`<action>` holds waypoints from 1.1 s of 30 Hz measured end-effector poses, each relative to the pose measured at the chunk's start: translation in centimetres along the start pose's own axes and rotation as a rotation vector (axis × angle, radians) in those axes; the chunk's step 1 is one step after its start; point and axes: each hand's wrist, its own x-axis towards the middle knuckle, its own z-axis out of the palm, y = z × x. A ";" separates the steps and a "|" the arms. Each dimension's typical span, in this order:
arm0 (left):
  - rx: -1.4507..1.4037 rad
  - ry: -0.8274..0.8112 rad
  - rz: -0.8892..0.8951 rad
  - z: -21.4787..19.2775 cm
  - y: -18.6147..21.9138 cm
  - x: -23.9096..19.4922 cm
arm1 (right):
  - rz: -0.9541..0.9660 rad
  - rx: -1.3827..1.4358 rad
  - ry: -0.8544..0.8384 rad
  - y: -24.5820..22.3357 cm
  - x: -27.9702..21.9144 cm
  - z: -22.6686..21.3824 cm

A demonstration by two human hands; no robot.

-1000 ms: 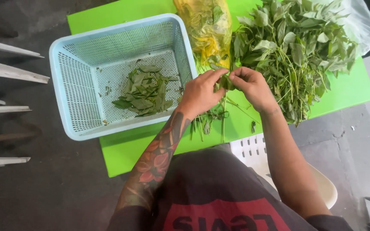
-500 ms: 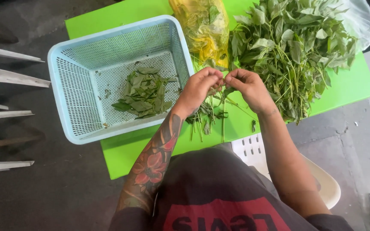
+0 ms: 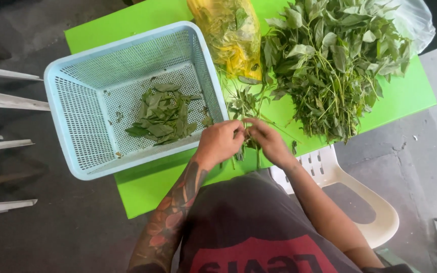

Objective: The person strips green leaves from stems by hand, placing the leaves into a light blue basket and discarding the stems onto the table. The task is performed continuously over a green table with a pile of herbs and a plastic bag nearby.

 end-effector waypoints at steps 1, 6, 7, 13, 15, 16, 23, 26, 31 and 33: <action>0.000 -0.001 -0.001 0.5 -0.2 0.1 | 0.001 0.001 0.000 1.5 0.3 0.0; 0.202 0.157 0.070 2.7 -2.0 0.2 | -0.236 -0.408 0.034 4.9 0.9 0.4; 0.202 0.159 0.068 2.9 -2.4 0.3 | -0.237 -0.408 0.032 5.2 1.1 0.5; 0.320 0.578 0.136 1.3 -7.5 1.4 | -0.318 -0.548 0.123 6.6 2.1 0.3; 0.336 0.632 -0.054 -1.7 -9.7 1.2 | -0.271 -0.520 0.175 6.5 2.3 -0.1; 0.336 0.632 -0.055 -3.2 -9.4 0.5 | -0.270 -0.520 0.174 6.1 2.4 -0.2; 0.353 0.620 -0.260 -6.4 -7.8 -3.3 | 0.144 -0.632 0.277 9.6 6.8 -1.2; 0.269 0.664 -0.186 -4.0 -8.6 -3.8 | 0.350 -0.713 0.239 11.7 9.6 0.3; 0.252 0.631 -0.040 -2.0 -8.4 -4.7 | 0.310 -0.597 0.154 10.4 11.6 2.9; 0.222 0.648 -0.054 -2.1 -7.4 -5.5 | 0.397 -0.507 0.282 13.0 12.7 2.7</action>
